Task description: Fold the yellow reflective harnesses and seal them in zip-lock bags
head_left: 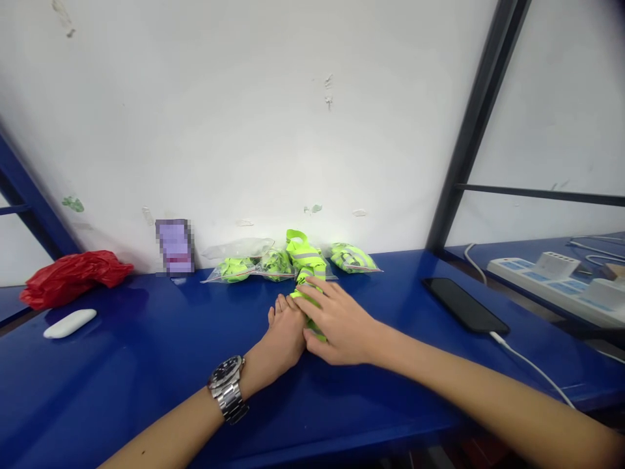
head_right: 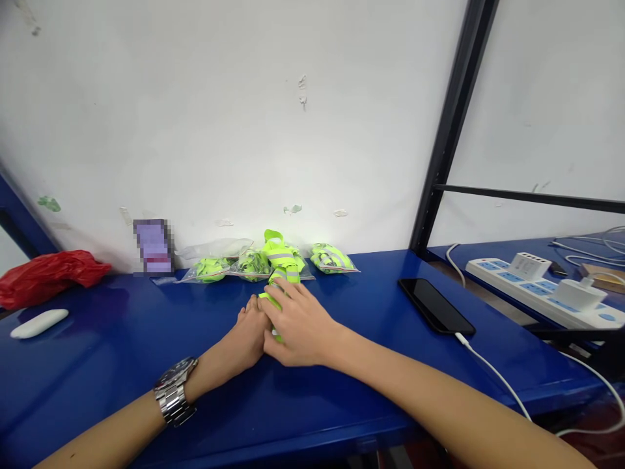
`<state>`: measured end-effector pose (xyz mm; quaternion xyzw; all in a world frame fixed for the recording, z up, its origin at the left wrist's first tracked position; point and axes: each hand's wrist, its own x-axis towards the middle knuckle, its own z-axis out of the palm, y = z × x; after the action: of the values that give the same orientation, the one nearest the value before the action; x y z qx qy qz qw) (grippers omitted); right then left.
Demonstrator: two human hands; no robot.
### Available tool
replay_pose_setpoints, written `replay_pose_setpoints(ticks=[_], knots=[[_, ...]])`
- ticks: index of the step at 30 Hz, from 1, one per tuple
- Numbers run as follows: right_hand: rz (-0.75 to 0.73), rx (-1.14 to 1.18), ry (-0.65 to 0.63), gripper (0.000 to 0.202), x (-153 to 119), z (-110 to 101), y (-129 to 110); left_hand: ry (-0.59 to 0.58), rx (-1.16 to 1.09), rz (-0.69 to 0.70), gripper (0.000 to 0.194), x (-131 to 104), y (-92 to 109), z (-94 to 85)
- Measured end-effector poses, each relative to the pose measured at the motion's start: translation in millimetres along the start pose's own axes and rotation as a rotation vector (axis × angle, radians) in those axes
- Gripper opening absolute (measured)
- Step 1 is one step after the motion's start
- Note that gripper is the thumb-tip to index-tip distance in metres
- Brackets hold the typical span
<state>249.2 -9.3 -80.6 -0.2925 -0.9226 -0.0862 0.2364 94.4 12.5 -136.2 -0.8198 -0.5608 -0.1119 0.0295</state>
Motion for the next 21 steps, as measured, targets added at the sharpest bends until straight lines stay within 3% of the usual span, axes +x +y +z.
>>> replay_pose_setpoints(ticks=[3,6,11,15,18,21], knots=[[0.013,-0.027,-0.063,0.065,-18.0,13.7,-3.8,-0.053,0.032,-0.051,0.063,0.2,3.8,-11.0],[0.073,-0.036,-0.125,0.066,-22.6,19.6,1.7,-0.099,0.029,-0.059,0.062,-1.3,4.0,-18.1],[0.092,-0.049,-0.163,0.059,-24.1,18.3,9.7,-0.183,-0.087,0.056,0.061,-17.7,-9.1,-26.9],[0.068,-0.032,-0.172,0.057,-27.2,18.1,14.4,-0.072,-0.18,0.197,0.063,-36.2,-27.6,-35.6],[0.055,0.006,-0.191,0.055,-28.4,14.6,17.5,0.054,-0.111,0.336,0.064,-39.8,-37.1,-42.8],[0.041,0.06,-0.194,0.056,-29.0,10.8,19.1,0.065,-0.009,0.49,0.056,-34.1,-37.6,-47.6]])
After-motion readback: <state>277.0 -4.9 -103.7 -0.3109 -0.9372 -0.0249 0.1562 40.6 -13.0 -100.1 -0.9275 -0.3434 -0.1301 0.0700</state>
